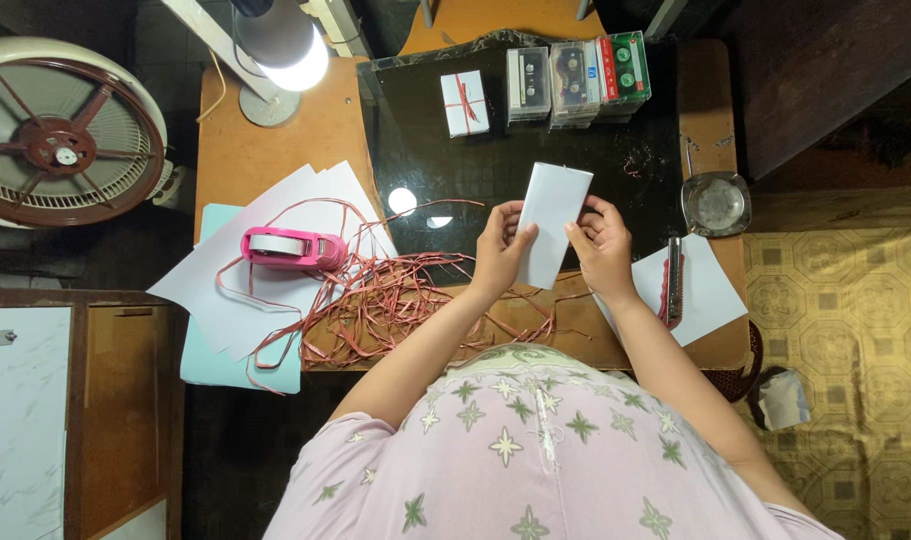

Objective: The person wraps small cassette tapes in white paper, secures the edges with tape, and ties a red ribbon around each package. The person places the finished wrapped items on the table.

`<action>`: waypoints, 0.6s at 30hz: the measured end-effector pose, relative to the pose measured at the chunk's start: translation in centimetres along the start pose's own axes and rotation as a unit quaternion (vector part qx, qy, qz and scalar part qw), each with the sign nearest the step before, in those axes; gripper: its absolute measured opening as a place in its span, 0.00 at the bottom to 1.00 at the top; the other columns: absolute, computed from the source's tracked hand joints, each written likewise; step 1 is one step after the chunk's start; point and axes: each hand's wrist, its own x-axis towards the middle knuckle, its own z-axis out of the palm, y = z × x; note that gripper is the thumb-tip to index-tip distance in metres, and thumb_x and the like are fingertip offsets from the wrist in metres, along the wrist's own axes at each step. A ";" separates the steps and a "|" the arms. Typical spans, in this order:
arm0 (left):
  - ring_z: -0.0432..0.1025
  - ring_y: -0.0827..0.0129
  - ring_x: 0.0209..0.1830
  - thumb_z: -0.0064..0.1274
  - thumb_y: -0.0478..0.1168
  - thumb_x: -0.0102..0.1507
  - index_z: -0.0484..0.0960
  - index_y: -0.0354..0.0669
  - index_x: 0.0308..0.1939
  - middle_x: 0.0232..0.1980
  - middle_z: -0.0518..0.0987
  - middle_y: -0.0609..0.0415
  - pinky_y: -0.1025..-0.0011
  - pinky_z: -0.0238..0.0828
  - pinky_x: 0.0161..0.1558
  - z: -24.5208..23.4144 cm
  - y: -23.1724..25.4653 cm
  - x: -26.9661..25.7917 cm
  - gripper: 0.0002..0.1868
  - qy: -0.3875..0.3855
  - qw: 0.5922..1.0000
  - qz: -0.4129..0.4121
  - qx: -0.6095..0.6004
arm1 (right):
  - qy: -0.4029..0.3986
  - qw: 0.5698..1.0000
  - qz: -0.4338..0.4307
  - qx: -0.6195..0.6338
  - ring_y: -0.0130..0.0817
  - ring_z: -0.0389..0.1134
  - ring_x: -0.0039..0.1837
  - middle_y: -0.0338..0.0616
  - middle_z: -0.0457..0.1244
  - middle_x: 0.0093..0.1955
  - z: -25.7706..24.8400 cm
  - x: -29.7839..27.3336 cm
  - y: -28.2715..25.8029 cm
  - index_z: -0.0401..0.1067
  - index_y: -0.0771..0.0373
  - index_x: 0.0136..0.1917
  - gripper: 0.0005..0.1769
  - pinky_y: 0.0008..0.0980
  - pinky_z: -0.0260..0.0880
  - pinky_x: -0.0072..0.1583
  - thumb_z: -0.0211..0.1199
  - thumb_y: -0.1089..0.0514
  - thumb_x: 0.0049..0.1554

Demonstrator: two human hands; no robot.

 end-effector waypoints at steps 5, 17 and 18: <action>0.75 0.72 0.53 0.57 0.38 0.69 0.72 0.35 0.63 0.53 0.81 0.50 0.73 0.74 0.56 -0.8 2.6 1.4 0.21 0.011 0.996 0.045 -0.081 | -0.042 0.998 -0.026 0.039 0.28 0.69 0.60 0.50 0.67 0.59 1.1 -0.1 -2.0 0.58 0.74 0.75 0.27 0.26 0.70 0.64 0.59 0.67 0.65; 0.74 0.75 0.53 0.53 0.38 0.71 0.74 0.39 0.66 0.55 0.81 0.54 0.73 0.73 0.57 -1.2 4.8 1.3 0.19 -0.043 0.979 0.079 -0.182 | -0.082 0.995 -0.061 0.005 0.27 0.67 0.62 0.47 0.65 0.60 1.9 -0.8 -6.1 0.53 0.65 0.79 0.32 0.29 0.70 0.65 0.59 0.69 0.65; 0.74 0.75 0.53 0.53 0.38 0.71 0.74 0.39 0.66 0.55 0.81 0.54 0.73 0.73 0.56 -1.3 4.7 1.3 0.19 -0.046 0.981 0.076 -0.173 | -0.089 0.994 -0.057 0.005 0.27 0.66 0.62 0.46 0.64 0.60 1.8 -0.8 -6.3 0.53 0.65 0.79 0.32 0.29 0.69 0.66 0.58 0.69 0.65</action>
